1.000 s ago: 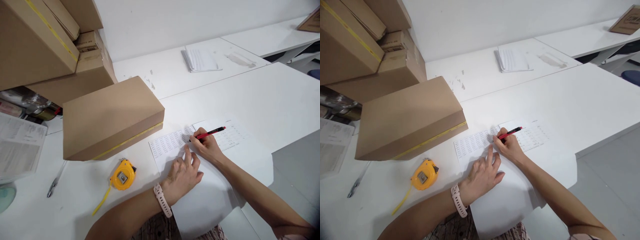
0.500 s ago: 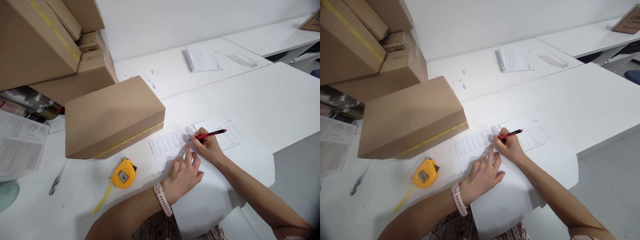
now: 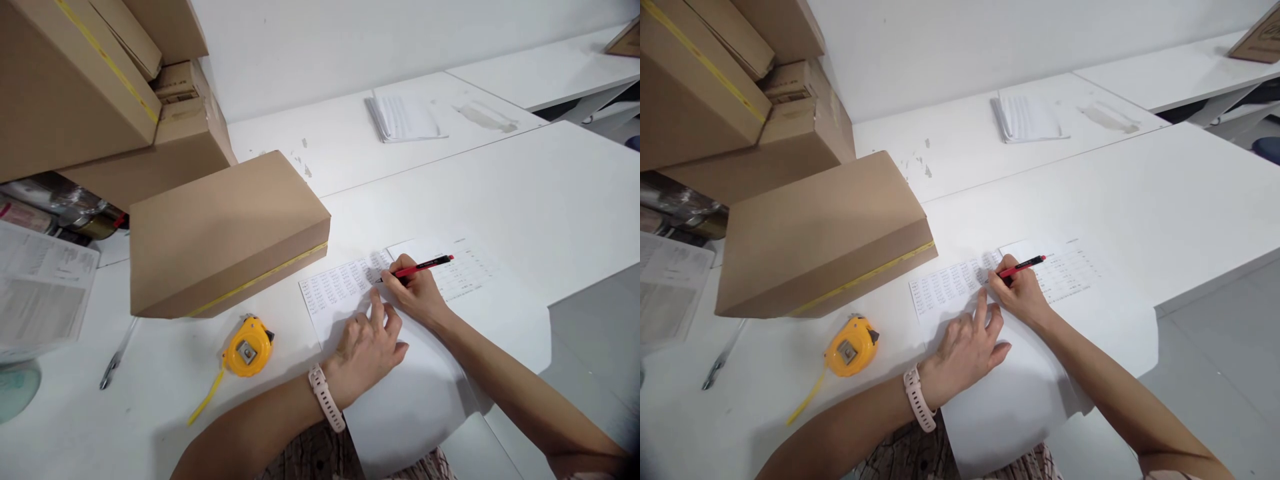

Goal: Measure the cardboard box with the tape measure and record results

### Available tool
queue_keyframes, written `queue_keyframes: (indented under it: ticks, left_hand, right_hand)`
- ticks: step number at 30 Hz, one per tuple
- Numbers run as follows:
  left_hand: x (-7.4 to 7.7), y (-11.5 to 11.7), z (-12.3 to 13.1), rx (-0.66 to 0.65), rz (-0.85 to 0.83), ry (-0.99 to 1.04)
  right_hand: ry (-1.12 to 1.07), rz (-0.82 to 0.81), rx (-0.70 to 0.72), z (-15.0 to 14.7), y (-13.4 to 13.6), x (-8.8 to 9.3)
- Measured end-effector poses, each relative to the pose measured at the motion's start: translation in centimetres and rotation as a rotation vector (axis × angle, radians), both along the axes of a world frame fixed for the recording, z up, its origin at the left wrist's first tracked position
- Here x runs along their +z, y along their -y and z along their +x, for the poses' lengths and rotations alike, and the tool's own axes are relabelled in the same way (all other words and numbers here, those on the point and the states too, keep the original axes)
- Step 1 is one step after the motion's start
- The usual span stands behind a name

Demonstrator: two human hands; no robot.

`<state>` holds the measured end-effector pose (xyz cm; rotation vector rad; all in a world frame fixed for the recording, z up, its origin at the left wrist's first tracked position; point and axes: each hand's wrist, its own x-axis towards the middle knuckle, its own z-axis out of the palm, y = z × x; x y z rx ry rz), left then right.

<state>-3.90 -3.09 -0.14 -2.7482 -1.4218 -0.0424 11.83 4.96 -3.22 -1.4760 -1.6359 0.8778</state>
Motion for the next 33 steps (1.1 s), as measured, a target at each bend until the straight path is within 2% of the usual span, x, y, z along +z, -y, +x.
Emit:
queue_keyframes:
  ticks: [16, 33]
  left_hand:
    - [0.24, -0.04, -0.15, -0.009, -0.001, -0.023]
    - [0.21, -0.07, -0.19, -0.007, -0.026, 0.009]
  right_hand:
    - [-0.022, 0.002, -0.003, 0.01, 0.02, -0.18]
    - [0.002, -0.012, -0.031, -0.19, 0.09, 0.5]
